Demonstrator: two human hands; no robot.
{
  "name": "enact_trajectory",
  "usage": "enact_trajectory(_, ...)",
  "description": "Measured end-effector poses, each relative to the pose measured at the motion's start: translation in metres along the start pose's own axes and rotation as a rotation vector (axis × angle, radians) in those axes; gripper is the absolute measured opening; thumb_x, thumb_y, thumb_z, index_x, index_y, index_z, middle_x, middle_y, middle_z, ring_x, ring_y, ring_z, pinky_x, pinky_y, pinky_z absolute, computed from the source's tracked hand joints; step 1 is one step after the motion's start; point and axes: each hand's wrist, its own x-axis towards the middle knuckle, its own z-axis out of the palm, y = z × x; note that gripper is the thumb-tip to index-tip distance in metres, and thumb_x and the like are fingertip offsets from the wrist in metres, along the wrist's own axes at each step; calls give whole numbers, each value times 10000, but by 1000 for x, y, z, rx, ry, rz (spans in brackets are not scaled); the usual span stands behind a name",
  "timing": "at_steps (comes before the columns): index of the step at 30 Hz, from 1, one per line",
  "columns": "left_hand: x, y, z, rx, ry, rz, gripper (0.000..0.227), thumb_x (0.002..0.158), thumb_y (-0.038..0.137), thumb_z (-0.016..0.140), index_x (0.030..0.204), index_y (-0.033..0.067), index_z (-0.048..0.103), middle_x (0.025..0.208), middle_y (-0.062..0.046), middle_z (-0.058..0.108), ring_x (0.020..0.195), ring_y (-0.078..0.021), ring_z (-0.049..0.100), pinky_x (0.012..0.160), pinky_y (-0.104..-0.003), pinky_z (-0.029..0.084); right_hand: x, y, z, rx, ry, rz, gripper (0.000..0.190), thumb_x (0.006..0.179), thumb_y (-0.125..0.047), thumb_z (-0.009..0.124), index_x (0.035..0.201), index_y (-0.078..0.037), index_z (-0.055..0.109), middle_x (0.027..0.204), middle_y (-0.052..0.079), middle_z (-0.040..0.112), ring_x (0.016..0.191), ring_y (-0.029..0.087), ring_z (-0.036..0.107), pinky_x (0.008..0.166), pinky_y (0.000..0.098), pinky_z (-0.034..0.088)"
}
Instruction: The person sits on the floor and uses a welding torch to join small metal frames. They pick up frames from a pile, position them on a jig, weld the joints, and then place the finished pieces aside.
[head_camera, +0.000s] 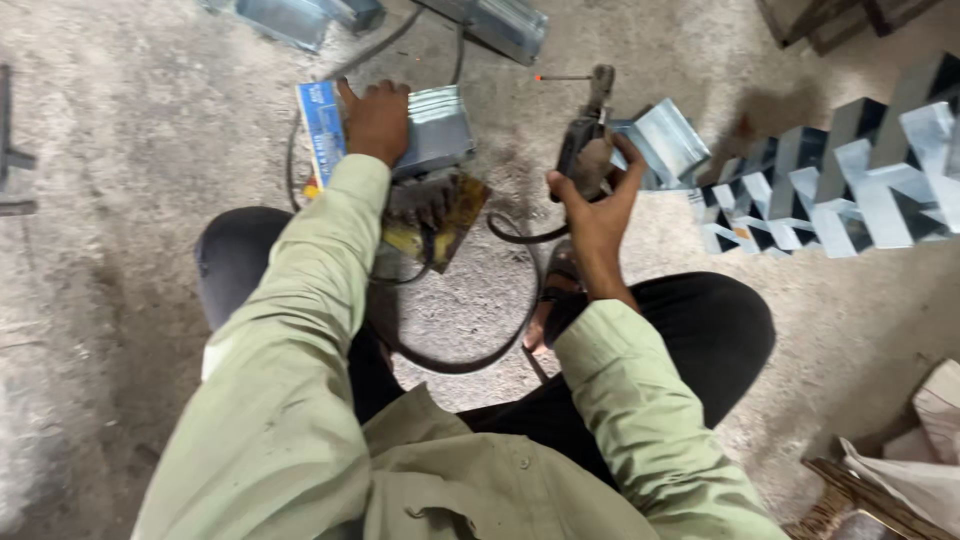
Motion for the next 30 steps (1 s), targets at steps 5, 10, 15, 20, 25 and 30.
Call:
enact_trajectory(5,-6,-2,-5,42,193,177,169,872,64,637,1027,69,704,1047,-143,698,978,-340,689,786,-494,529,-6,-9,6,-20,-40,-33,938,800,-89,911,1532,-81,324,1268,205,570,1123,283,673,884,360,615)
enact_trajectory(10,-44,29,-40,203,541,324,254,817,114,641,1068,80,666,1073,-102,657,988,-286,662,792,-423,543,-4,-20,22,-4,-108,28,978,757,-90,897,1519,-86,285,1263,197,549,1075,278,695,853,372,616)
enact_trajectory(15,-87,54,-38,139,414,238,182,935,123,623,1105,66,650,1062,-114,634,983,-305,639,825,-448,538,-14,-22,31,-238,-175,-103,951,735,-117,932,1447,-36,306,1279,218,578,1155,307,647,934,420,553)
enact_trajectory(20,-126,85,-20,263,458,71,504,972,189,537,1430,-20,515,1428,-192,549,1342,-368,516,1044,-488,495,-26,-26,29,-410,-198,-265,933,689,-137,945,1398,5,356,1256,247,547,1144,374,620,955,451,524)
enact_trajectory(25,-128,106,-28,337,228,-6,634,960,190,528,1516,-86,399,1537,-242,471,1433,-350,427,1048,-520,443,-36,-24,24,-473,-231,-271,904,676,-134,917,1400,0,392,1248,238,545,1141,413,596,957,474,500)
enact_trajectory(30,-129,115,-53,288,115,-31,690,929,221,566,1518,-94,393,1506,-254,460,1412,-379,438,1031,-538,459,-37,-22,20,-528,-231,-262,920,668,-160,907,1418,-6,397,1294,248,524,1176,431,572,967,489,494)
